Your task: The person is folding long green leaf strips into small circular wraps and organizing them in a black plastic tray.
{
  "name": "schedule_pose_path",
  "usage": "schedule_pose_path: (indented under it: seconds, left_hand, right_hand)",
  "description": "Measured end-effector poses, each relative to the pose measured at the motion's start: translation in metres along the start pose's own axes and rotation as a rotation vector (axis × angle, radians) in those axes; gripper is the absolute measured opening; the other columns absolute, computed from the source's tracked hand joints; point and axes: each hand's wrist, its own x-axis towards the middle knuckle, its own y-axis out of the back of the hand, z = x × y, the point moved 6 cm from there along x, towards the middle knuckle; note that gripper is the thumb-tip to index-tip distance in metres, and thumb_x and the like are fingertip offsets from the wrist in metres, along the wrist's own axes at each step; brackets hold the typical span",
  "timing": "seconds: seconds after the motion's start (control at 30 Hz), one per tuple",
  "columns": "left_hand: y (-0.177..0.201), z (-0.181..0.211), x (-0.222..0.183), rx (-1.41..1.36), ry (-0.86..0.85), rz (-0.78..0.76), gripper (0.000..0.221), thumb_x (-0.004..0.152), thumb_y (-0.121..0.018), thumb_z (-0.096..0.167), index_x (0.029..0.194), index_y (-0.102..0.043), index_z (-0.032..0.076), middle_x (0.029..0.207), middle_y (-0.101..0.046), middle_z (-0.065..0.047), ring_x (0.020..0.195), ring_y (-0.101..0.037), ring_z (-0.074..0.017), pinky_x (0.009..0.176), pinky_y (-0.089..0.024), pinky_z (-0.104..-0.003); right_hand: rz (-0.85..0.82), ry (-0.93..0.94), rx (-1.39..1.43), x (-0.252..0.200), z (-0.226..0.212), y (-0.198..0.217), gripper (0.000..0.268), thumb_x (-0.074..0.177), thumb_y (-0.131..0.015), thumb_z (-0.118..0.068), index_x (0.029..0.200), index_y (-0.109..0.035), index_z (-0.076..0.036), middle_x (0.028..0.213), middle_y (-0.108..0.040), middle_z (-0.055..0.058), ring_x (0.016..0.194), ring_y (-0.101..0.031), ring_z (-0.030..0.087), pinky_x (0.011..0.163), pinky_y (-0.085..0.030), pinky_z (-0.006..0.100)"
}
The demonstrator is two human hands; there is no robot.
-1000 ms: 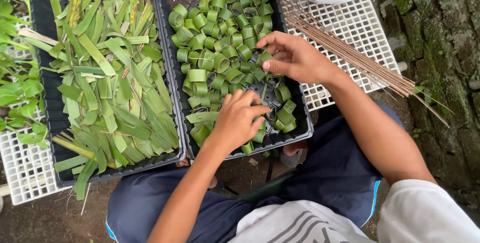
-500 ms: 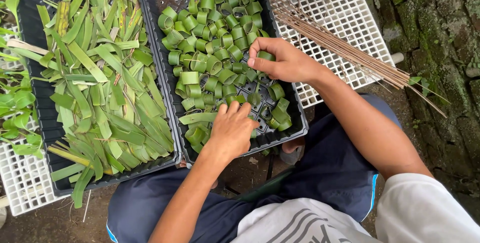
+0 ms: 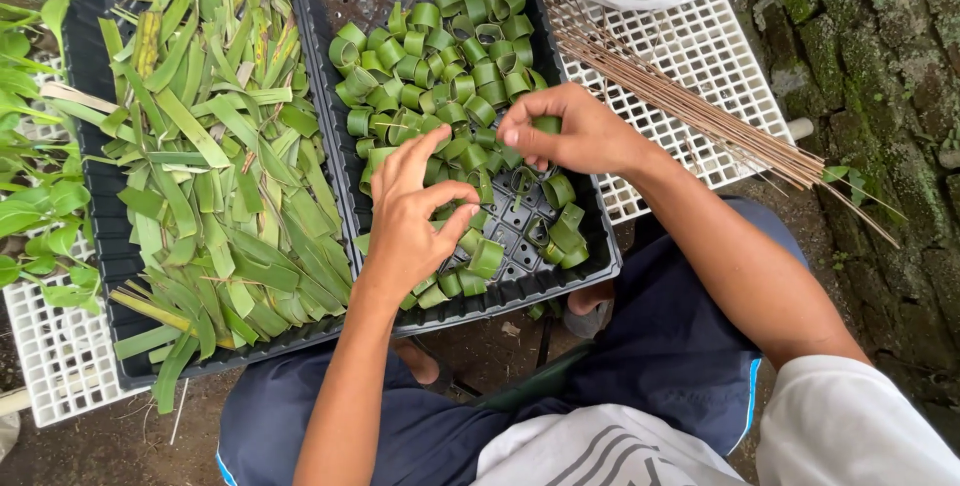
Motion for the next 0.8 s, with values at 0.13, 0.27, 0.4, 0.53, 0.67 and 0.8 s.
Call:
schedule_pose_path:
  seconds: [0.13,0.27,0.4,0.53,0.67,0.8]
  left_hand:
    - [-0.002,-0.004,0.0,0.049,-0.017,0.063,0.003,0.086,-0.076,0.013,0.085,-0.077,0.016,0.152,-0.047,-0.018,0.143,-0.035,-0.0442,0.114,-0.019,-0.067]
    - [-0.006,-0.005,-0.001,0.021,-0.054,0.102,0.004,0.088,-0.076,0.012,0.087,-0.074,0.015,0.151,-0.047,-0.015,0.143,-0.036,-0.0427,0.116,-0.019,-0.067]
    - [-0.006,-0.004,-0.001,-0.114,-0.058,0.109,0.005,0.089,-0.074,0.009,0.09,-0.071,0.013,0.149,-0.049,-0.015,0.142,-0.04,-0.0444,0.116,-0.024,-0.066]
    - [-0.006,0.0,-0.001,-0.168,-0.038,0.049,0.004,0.092,-0.071,0.011,0.09,-0.073,0.014,0.15,-0.048,-0.013,0.144,-0.039,-0.0441,0.115,-0.026,-0.065]
    - [-0.004,-0.008,0.0,-0.313,0.029,0.06,0.013,0.092,-0.068,0.01,0.105,-0.07,0.012,0.147,-0.047,-0.018,0.137,-0.046,-0.0468,0.11,-0.035,-0.064]
    - [-0.013,-0.038,-0.006,-0.221,0.073,0.075,0.012,0.09,-0.072,0.009,0.102,-0.071,0.012,0.101,-0.066,-0.006,0.085,-0.063,-0.0216,0.075,-0.051,-0.038]
  right_hand:
    - [-0.081,0.051,-0.041,-0.005,-0.016,-0.014,0.015,0.091,-0.075,-0.005,0.103,-0.072,0.002,0.079,-0.067,0.013,0.052,-0.061,0.012,0.045,-0.053,0.024]
    - [-0.097,0.134,-0.164,-0.005,-0.019,-0.026,0.053,0.074,-0.093,-0.012,0.118,-0.065,0.0,0.101,-0.067,0.018,0.055,-0.06,0.018,0.049,-0.054,0.031]
    - [-0.135,0.239,-0.284,-0.006,-0.034,-0.039,0.044,0.077,-0.089,-0.008,0.115,-0.068,0.0,0.103,-0.066,0.02,0.05,-0.06,0.021,0.046,-0.053,0.033]
    - [-0.176,0.245,-0.299,-0.009,-0.029,-0.044,0.037,0.078,-0.087,-0.007,0.11,-0.069,-0.001,0.097,-0.068,0.018,0.049,-0.061,0.023,0.044,-0.052,0.033]
    - [-0.204,0.159,-0.275,-0.006,-0.016,-0.039,0.03,0.08,-0.084,-0.005,0.105,-0.068,-0.001,0.088,-0.07,0.014,0.049,-0.062,0.021,0.043,-0.051,0.03]
    - [-0.154,0.059,-0.309,0.0,0.012,-0.015,0.028,0.083,-0.08,-0.005,0.107,-0.068,0.003,0.087,-0.073,0.019,0.049,-0.062,0.02,0.039,-0.049,0.029]
